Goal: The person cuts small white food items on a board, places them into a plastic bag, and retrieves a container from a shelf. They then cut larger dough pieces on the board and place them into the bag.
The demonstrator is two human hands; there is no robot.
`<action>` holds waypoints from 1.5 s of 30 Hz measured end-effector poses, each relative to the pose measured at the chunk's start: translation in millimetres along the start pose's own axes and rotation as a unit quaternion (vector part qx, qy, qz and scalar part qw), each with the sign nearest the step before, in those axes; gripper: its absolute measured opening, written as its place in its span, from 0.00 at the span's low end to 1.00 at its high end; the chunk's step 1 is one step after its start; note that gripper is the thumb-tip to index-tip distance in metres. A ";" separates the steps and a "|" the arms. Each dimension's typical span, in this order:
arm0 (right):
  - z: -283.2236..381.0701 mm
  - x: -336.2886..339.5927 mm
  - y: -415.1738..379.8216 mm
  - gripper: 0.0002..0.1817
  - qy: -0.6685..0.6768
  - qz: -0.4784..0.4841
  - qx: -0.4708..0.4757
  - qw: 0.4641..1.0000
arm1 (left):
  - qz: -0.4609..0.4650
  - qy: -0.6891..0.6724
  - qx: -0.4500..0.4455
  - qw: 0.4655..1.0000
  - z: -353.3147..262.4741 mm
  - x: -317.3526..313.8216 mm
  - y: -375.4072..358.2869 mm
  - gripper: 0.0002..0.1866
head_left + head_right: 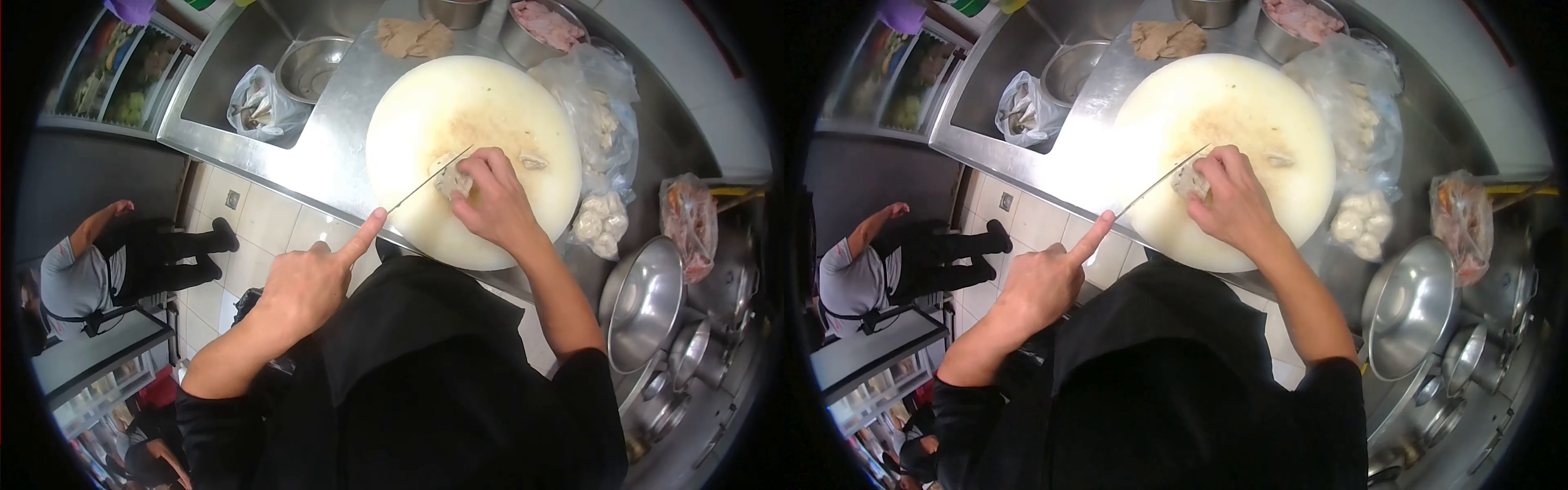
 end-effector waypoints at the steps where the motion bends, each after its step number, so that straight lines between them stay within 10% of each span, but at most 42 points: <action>1: 2.2 0.9 1.2 0.27 -0.010 -0.007 0.007 1.000 | -0.006 0.003 0.001 1.000 2.0 0.6 0.7 0.49; 45: -8.0 1.8 -20.5 0.18 0.019 -0.069 0.035 0.997 | 0.027 -0.068 -0.045 0.996 -16.4 12.9 23.5 0.47</action>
Point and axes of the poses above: each hand's wrist, its own y-axis towards the middle knuckle, its own x-axis out of the back of the hand, z = x × y, the point moved 2 cm from there along y, towards the middle knuckle, and after that the axes turned 7 degrees about -z, right-handed, at the moved point
